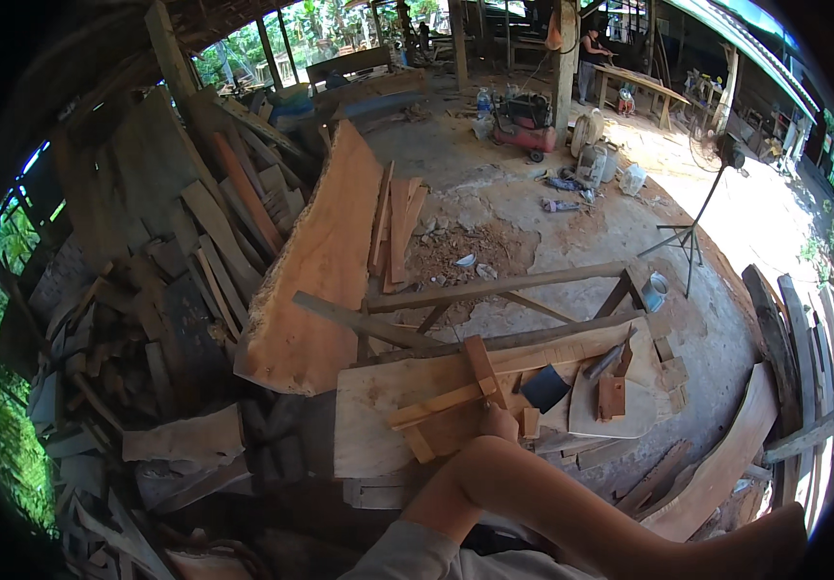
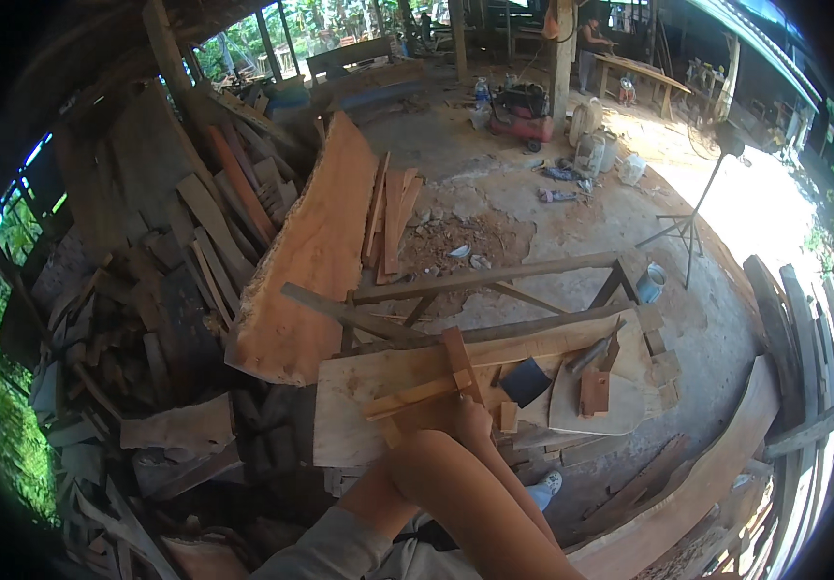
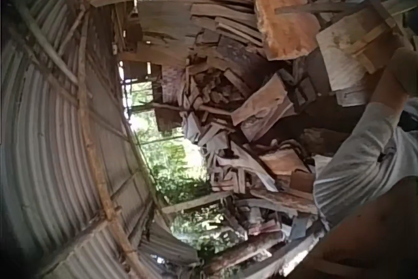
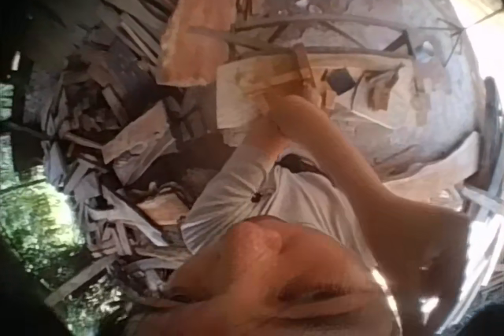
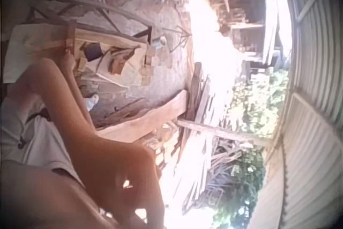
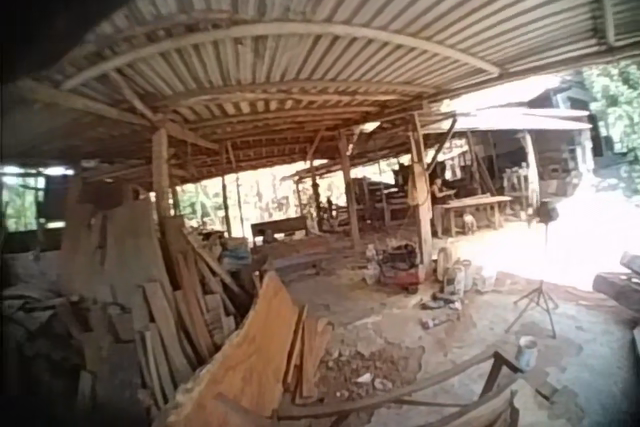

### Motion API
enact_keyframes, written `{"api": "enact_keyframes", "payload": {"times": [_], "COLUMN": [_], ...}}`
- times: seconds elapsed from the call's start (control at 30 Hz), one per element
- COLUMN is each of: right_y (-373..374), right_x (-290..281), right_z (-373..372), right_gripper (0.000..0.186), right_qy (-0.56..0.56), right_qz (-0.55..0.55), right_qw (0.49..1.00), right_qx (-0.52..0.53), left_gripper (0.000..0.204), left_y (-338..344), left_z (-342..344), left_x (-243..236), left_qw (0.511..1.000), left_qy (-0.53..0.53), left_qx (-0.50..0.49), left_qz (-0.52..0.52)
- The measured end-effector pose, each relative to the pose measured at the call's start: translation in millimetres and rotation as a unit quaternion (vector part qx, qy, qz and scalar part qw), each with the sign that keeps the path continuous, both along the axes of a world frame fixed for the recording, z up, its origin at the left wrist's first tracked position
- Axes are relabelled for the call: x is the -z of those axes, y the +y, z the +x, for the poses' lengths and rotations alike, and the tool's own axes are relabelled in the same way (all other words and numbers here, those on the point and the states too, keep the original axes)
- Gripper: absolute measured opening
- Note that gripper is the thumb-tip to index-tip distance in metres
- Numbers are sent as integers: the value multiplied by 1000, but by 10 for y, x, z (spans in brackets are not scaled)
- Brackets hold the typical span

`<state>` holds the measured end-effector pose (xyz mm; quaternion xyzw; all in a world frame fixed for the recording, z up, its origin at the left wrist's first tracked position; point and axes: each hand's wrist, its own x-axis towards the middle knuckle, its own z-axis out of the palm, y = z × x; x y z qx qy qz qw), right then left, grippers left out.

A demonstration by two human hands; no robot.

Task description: The person cuts a wooden piece on a workbench using a saw blade while holding the wood in place by hand.

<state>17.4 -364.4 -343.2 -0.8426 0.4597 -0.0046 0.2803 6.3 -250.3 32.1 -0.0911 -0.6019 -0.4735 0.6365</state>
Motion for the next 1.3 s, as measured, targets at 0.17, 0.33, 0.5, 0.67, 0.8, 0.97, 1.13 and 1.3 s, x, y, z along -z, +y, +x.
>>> {"api": "enact_keyframes", "payload": {"times": [0.17,0.33,0.5,0.67,0.8,0.97,1.13,1.3], "right_y": [-16,-10,9,-16,6,38,19,118], "right_x": [29,33,-16,143,290,136,-67,-195], "right_z": [24,18,12,-47,-64,-57,-22,-207], "right_gripper": [19,18,19,20,22,16,16,17], "right_qy": [29,41,25,-3,-108,-51,-37,-37], "right_qz": [0,4,-18,-26,-105,-51,-32,-13], "right_qw": [1000,999,1000,999,988,997,999,999], "right_qx": [4,6,-5,-25,-42,-37,-23,-20], "left_gripper": [33,36,38,41,50,53,38,33], "left_y": [28,28,-15,-278,-618,-433,-403,-449], "left_z": [-32,-57,-128,-269,266,1236,1419,1536], "left_x": [40,99,187,691,1773,3338,3883,3787], "left_qw": [1000,1000,999,986,735,223,283,359], "left_qy": [-15,-27,-51,-160,-390,-721,-666,-613], "left_qx": [-2,-12,-6,-6,-521,-541,-538,-504], "left_qz": [3,4,5,55,190,371,433,492]}}
